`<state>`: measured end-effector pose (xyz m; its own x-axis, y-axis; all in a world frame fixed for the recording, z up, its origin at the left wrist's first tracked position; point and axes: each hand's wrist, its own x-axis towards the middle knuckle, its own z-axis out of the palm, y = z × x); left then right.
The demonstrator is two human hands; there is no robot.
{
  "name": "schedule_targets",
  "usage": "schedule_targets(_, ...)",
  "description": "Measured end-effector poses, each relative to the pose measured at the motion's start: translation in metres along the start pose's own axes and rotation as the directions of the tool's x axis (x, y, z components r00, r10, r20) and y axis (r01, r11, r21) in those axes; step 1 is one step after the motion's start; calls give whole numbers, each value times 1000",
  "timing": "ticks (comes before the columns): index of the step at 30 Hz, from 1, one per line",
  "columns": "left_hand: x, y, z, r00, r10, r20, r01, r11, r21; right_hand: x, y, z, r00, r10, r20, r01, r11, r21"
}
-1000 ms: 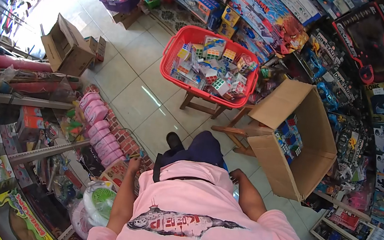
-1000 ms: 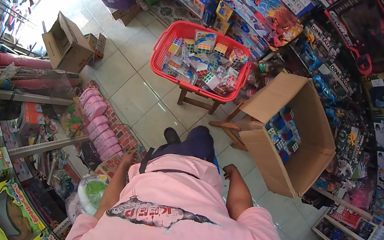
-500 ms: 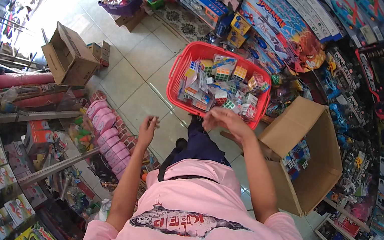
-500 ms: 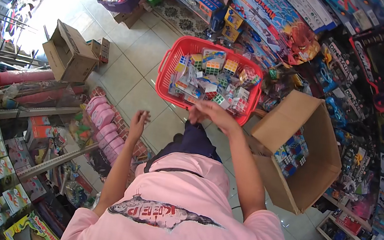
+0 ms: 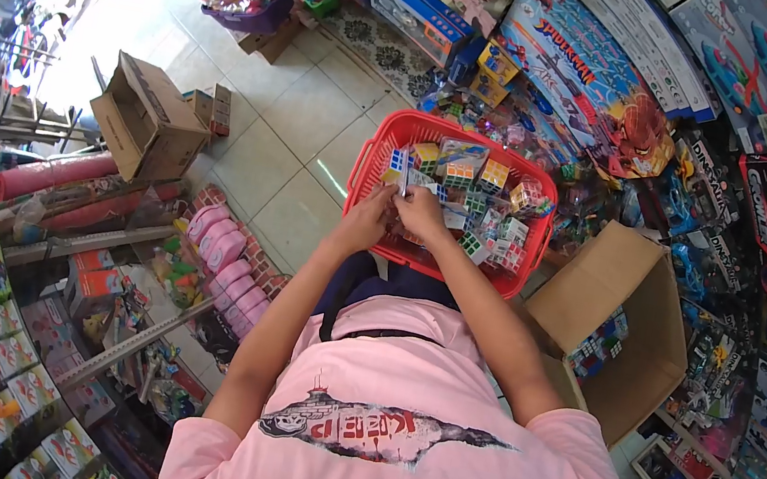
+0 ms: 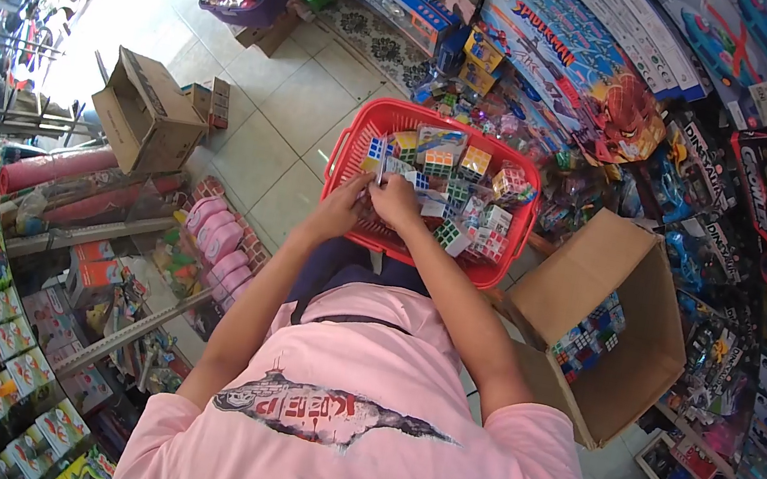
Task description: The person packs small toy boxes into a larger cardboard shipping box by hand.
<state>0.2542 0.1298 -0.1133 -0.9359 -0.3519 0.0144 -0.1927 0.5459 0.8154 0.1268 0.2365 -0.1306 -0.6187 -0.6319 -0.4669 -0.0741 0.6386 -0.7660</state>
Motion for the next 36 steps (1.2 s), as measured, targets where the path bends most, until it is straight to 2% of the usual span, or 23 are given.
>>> schedule_targets(1,4,0,-2,999,-37,38,38,999,-33,2,2,1,999,-47,4,47,999,27)
schedule_targets(4,15,6,-27,986,-32,165,48,994,-93,-5,-13,-15,997,39,70,-60,940,336)
schedule_targets(5,19,10,-36,983,-17,181,39,992,-122,7,5,-11,992,-105,-65,115,977,182)
schedule_targets(7,27,18,-53,979,14,206,25,983,-183,-11,-30,-39,978,-125,-170,137,989,56)
schedule_targets(8,31,22,-61,989,30,147,-2,983,-186,-23,-56,-56,965,-139,-220,141,990,-7)
schedule_targets(10,42,28,-75,997,68,32,-61,981,-182,-38,-90,-82,909,-311,-278,295,950,-100)
schedule_targets(13,56,41,-92,984,1,-178,-24,992,-127,-47,-126,-104,803,-475,-359,425,880,-214)
schedule_targets(14,60,44,-100,986,33,-166,-55,990,-127,-47,-137,-108,767,-517,-381,453,856,-250)
schedule_targets(15,64,46,-108,986,64,-153,-84,988,-128,-47,-148,-112,740,-569,-358,474,819,-322)
schedule_targets(18,71,54,-124,988,126,-89,-142,968,-208,-35,-158,-102,810,-551,-200,536,834,-131)
schedule_targets(19,73,54,-127,987,143,-66,-155,957,-246,-36,-167,-98,843,-520,-139,508,854,-117)
schedule_targets(20,74,45,-130,987,71,147,-25,956,-293,-35,-171,-92,845,-520,-129,508,854,-116)
schedule_targets(21,75,29,-134,935,7,356,111,944,-309,-32,-174,-87,846,-520,-118,509,853,-114)
schedule_targets(22,75,18,-139,834,-48,550,247,924,-293,-31,-176,-82,847,-521,-106,511,853,-110)
schedule_targets(25,66,3,-144,827,-3,562,242,905,-351,-22,-159,-68,875,-458,-159,457,888,-48)
schedule_targets(28,63,-5,-155,784,-165,599,442,826,-350,-10,-119,-54,914,-307,-265,327,944,34)
schedule_targets(29,62,-10,-157,800,-199,566,463,804,-372,-6,-105,-48,921,-245,-305,278,958,71)
schedule_targets(31,56,-26,-158,826,-269,495,498,759,-420,-13,-84,-30,929,-179,-323,62,938,-342)
schedule_targets(32,55,-33,-158,836,-276,474,501,737,-454,-16,-72,-20,928,-148,-343,-58,850,-524)
schedule_targets(33,54,-40,-158,844,-284,455,503,714,-487,-12,-47,-4,954,-81,-288,-134,746,-652)
schedule_targets(36,54,-42,-160,849,-290,442,505,692,-516,-14,-36,21,946,-117,-303,-132,715,-687)
